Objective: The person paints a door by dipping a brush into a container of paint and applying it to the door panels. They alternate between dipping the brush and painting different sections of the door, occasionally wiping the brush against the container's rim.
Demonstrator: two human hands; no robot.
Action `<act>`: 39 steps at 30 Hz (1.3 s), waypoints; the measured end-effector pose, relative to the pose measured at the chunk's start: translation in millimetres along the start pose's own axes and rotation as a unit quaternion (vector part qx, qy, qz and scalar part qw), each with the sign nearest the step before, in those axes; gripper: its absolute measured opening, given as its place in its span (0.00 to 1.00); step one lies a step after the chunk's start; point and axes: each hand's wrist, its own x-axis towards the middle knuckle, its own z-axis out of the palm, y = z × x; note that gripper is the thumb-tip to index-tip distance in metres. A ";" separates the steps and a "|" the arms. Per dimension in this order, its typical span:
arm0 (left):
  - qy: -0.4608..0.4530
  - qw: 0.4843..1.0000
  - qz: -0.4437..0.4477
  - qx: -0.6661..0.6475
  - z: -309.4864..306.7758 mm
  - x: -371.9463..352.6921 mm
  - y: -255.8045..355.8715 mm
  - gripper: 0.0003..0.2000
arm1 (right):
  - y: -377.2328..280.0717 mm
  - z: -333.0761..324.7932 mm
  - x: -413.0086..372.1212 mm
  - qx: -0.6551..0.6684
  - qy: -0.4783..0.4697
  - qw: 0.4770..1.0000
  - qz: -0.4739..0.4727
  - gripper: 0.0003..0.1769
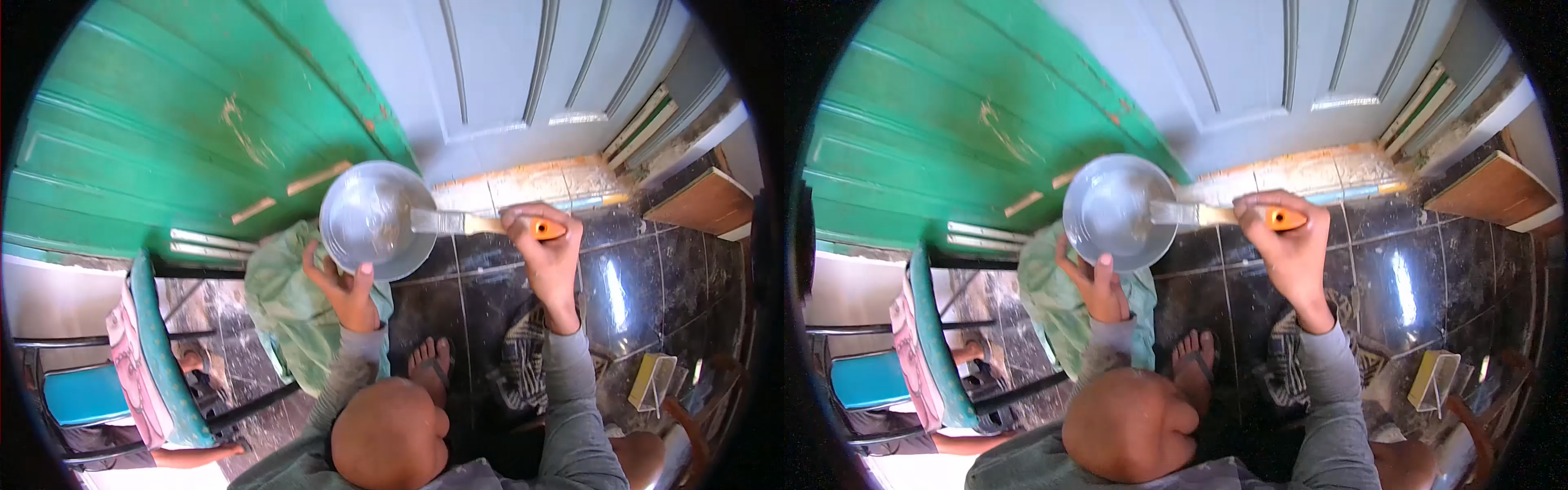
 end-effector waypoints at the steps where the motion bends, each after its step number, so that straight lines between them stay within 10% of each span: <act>1: 0.004 1.000 -0.011 -0.007 -0.4 0.1 1.4 0.42 | -1.1 -1.2 -0.7 0.003 -0.002 1.000 0.000 0.07; 15: 0.054 0.994 -0.077 -0.064 -13.5 3.5 16.1 0.38 | -46.5 20.9 47.4 0.117 0.181 0.968 -0.132 0.07; 21: 0.061 0.993 -0.075 -0.067 -22.5 6.8 18.0 0.39 | -96.6 63.9 102.7 -0.016 0.199 0.832 -0.518 0.07; 27: 0.066 0.993 -0.070 -0.069 -24.4 9.5 16.8 0.39 | -28.3 60.4 88.9 -0.191 0.074 0.838 -0.505 0.10; 34: 0.077 0.992 -0.071 -0.065 -27.2 17.8 21.4 0.38 | -149.1 74.2 138.5 -0.109 0.168 0.729 -0.654 0.10; 39: 0.085 0.992 -0.057 -0.075 -27.9 18.2 24.9 0.38 | -50.4 64.1 110.5 -0.202 0.069 0.809 -0.548 0.10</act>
